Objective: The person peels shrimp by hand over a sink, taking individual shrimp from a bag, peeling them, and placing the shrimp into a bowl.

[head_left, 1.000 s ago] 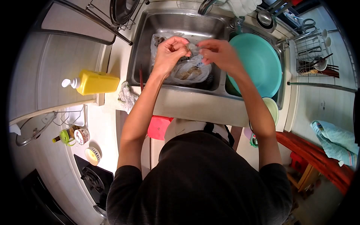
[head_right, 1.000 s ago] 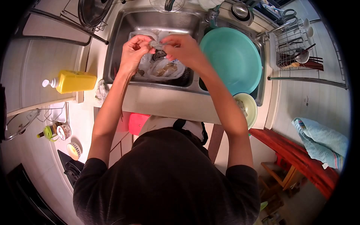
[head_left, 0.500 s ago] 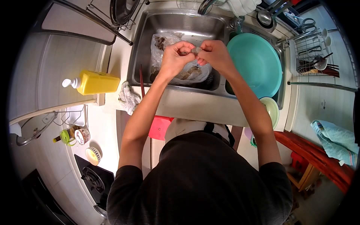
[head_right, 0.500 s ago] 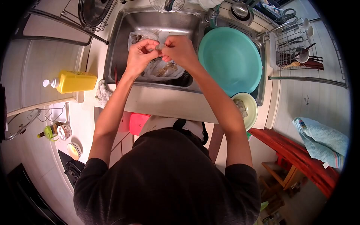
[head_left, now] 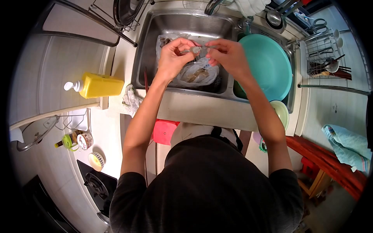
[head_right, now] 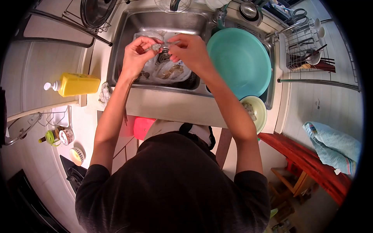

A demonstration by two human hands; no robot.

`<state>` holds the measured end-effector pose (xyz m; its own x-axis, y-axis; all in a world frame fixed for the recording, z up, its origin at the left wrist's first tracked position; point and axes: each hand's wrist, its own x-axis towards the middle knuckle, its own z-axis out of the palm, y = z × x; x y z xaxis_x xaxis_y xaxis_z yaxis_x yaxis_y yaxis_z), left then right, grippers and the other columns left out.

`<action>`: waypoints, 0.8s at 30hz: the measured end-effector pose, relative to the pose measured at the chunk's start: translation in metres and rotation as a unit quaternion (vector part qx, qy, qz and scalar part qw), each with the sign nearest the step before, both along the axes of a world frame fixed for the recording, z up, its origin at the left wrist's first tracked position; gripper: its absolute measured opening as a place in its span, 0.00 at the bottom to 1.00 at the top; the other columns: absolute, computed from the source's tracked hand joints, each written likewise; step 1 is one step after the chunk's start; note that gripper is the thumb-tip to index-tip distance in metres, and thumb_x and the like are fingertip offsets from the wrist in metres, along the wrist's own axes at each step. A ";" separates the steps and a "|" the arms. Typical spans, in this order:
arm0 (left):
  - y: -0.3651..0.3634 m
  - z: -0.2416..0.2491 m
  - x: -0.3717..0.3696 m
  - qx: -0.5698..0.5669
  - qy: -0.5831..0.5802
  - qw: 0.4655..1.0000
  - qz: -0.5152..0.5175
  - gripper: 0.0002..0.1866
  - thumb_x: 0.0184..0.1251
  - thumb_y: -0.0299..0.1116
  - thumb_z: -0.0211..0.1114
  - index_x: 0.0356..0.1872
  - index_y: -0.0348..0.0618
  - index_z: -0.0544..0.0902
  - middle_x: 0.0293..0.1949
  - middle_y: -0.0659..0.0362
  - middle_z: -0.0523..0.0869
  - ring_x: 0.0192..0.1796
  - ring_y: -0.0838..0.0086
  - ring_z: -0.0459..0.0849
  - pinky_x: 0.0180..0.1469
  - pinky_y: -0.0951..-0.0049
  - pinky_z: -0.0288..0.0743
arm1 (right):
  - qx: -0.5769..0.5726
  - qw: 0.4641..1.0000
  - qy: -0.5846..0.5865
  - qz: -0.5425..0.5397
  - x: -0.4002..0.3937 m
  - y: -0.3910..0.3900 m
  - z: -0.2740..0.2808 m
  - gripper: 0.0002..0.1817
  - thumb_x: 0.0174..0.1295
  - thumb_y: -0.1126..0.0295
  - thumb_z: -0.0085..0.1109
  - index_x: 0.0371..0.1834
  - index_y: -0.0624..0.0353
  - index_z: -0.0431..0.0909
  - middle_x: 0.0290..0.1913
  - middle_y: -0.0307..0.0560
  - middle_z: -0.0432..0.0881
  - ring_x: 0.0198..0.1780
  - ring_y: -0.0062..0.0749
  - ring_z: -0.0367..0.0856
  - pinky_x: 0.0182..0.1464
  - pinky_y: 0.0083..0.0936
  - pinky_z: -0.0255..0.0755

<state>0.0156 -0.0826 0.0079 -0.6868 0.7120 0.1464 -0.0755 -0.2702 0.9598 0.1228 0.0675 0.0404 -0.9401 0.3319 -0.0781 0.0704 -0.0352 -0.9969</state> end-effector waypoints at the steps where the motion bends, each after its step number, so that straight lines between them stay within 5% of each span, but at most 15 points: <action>1: 0.000 0.001 0.001 0.007 0.013 1.000 -0.006 0.10 0.51 0.11 0.57 0.33 0.36 0.77 0.39 0.58 0.82 0.42 0.79 0.81 0.45 0.79 0.77 | 0.001 1.000 -0.025 0.004 -0.001 -0.002 0.001 0.09 0.57 0.76 0.54 0.40 0.69 0.77 0.28 0.45 0.81 0.26 0.21 0.79 0.29 0.16 0.74; 8: -0.002 -0.001 0.007 -0.035 0.013 0.999 -0.011 0.11 0.51 0.11 0.57 0.34 0.36 0.78 0.39 0.59 0.83 0.42 0.82 0.80 0.42 0.84 0.75 | 0.085 0.996 -0.005 0.006 -0.012 -0.002 -0.013 0.06 0.52 0.76 0.56 0.32 0.69 0.77 0.24 0.44 0.80 0.22 0.20 0.77 0.25 0.16 0.73; 10: -0.001 -0.002 0.008 -0.015 0.007 1.000 0.006 0.12 0.51 0.10 0.54 0.35 0.34 0.77 0.41 0.56 0.81 0.46 0.77 0.79 0.51 0.71 0.78 | 0.101 0.994 -0.012 -0.025 -0.011 -0.008 -0.006 0.04 0.50 0.78 0.54 0.29 0.68 0.76 0.23 0.43 0.79 0.21 0.19 0.76 0.23 0.16 0.70; 16: -0.001 0.000 0.005 0.043 -0.052 0.997 0.039 0.09 0.53 0.12 0.57 0.34 0.35 0.77 0.37 0.58 0.82 0.41 0.77 0.81 0.47 0.74 0.79 | 0.129 0.991 -0.023 -0.040 -0.005 -0.004 -0.007 0.04 0.51 0.79 0.52 0.29 0.68 0.75 0.23 0.42 0.79 0.21 0.18 0.75 0.22 0.14 0.67; 24: -0.001 0.009 0.007 0.043 -0.039 0.998 0.037 0.08 0.53 0.13 0.58 0.33 0.34 0.77 0.36 0.56 0.82 0.41 0.76 0.81 0.47 0.75 0.78 | 0.020 0.999 0.030 -0.012 0.001 -0.002 0.006 0.07 0.57 0.76 0.54 0.37 0.67 0.77 0.27 0.43 0.80 0.25 0.18 0.76 0.27 0.15 0.72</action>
